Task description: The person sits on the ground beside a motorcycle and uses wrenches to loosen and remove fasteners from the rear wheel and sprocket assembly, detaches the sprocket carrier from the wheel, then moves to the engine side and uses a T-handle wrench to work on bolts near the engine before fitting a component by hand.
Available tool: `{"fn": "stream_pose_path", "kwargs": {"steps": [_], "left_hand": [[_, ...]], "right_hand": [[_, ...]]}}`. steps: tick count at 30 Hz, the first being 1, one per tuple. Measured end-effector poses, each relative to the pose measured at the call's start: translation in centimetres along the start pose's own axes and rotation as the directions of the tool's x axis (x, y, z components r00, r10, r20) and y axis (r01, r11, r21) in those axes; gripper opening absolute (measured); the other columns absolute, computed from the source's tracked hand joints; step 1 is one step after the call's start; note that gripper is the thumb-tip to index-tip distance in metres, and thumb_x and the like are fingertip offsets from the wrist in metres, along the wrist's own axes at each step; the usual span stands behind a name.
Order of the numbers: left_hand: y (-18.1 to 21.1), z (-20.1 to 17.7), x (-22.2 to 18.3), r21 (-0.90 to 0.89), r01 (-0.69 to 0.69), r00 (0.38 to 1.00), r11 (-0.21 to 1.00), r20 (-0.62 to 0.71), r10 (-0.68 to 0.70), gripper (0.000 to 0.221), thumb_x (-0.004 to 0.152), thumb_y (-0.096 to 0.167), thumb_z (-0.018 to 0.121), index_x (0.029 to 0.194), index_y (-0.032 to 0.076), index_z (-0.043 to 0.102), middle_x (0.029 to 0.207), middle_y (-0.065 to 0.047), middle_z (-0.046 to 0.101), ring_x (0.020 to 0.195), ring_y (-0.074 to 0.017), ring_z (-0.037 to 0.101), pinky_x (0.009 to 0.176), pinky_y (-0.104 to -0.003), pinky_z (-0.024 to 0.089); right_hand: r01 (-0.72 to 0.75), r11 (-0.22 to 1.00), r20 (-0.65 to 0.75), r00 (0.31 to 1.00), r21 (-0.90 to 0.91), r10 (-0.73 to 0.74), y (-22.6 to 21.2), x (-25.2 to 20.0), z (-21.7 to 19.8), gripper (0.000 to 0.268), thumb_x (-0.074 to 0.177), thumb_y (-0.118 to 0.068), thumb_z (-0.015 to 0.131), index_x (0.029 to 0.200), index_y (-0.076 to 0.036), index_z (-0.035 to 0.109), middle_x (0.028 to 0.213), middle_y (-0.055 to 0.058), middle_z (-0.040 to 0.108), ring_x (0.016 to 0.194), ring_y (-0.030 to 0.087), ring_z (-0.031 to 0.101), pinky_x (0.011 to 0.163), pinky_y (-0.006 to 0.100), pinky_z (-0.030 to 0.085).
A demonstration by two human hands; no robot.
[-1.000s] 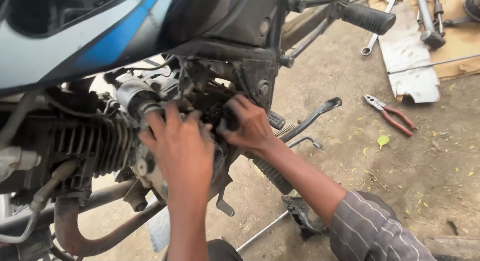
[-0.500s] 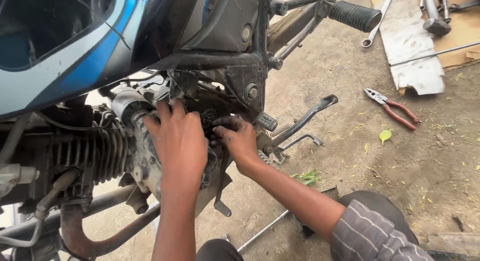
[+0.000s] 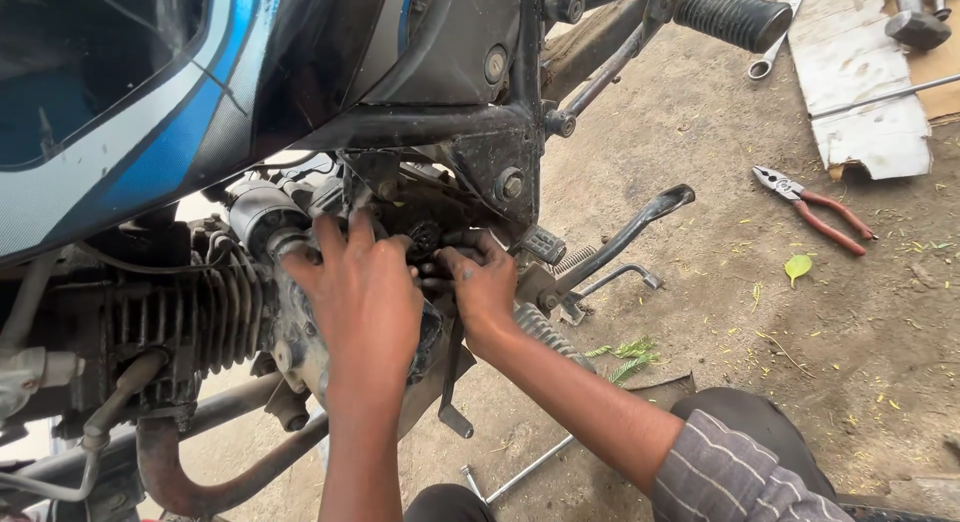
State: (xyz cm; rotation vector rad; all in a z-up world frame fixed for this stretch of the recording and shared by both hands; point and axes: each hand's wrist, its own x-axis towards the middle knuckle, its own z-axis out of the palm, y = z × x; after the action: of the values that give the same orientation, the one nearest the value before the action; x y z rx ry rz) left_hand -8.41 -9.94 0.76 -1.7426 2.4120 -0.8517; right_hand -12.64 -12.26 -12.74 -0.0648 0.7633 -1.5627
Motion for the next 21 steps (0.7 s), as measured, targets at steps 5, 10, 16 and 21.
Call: {"fn": "stream_pose_path", "kwargs": {"steps": [5, 10, 16, 21], "left_hand": [[0.3, -0.4, 0.2, 0.001, 0.021, 0.999, 1.000, 0.049, -0.021, 0.013, 0.069, 0.008, 0.080, 0.082, 0.009, 0.081, 0.122, -0.015, 0.069, 0.128, -0.0351, 0.051, 0.097, -0.062, 0.035], [0.3, 0.2, 0.3, 0.005, 0.059, 0.997, 0.998, 0.054, -0.059, 0.017, 0.070, 0.006, 0.081, 0.086, 0.011, 0.082, 0.120, -0.011, 0.071, 0.125, -0.0338, 0.051, 0.098, -0.064, 0.034], [0.5, 0.1, 0.4, -0.002, 0.084, 0.994, 0.996, 0.068, -0.083, 0.019, 0.067, 0.007, 0.084, 0.085, 0.012, 0.083, 0.122, -0.009, 0.070, 0.126, -0.0327, 0.051, 0.099, -0.065, 0.033], [0.6, 0.7, 0.3, 0.042, 0.124, 0.986, 0.991, 0.108, -0.128, 0.020, 0.065, 0.010, 0.085, 0.085, 0.012, 0.083, 0.123, -0.011, 0.070, 0.126, -0.0325, 0.050, 0.100, -0.064, 0.032]], "right_hand": [[0.024, 0.999, -0.038, 0.999, -0.048, -0.025, -0.2, -0.3, 0.2, 0.014, 0.086, 0.004, 0.067, 0.100, 0.004, 0.066, 0.087, 0.011, 0.074, 0.071, 0.015, 0.069, 0.063, 0.029, 0.059], [0.017, 0.997, -0.034, 0.999, -0.081, -0.020, -0.2, -0.3, -0.2, 0.014, 0.087, 0.003, 0.068, 0.101, 0.004, 0.070, 0.089, 0.011, 0.075, 0.074, 0.014, 0.071, 0.067, 0.028, 0.061], [0.017, 1.000, 0.040, 0.999, -0.017, -0.017, 0.1, 0.1, -0.6, 0.014, 0.088, 0.001, 0.067, 0.101, 0.004, 0.069, 0.091, 0.010, 0.073, 0.076, 0.015, 0.072, 0.069, 0.031, 0.064], [-0.012, 0.992, 0.057, 0.998, -0.124, 0.019, -1.1, -0.3, -0.4, 0.011, 0.088, -0.001, 0.065, 0.099, 0.001, 0.069, 0.091, 0.008, 0.072, 0.076, 0.013, 0.072, 0.069, 0.031, 0.066]]}}
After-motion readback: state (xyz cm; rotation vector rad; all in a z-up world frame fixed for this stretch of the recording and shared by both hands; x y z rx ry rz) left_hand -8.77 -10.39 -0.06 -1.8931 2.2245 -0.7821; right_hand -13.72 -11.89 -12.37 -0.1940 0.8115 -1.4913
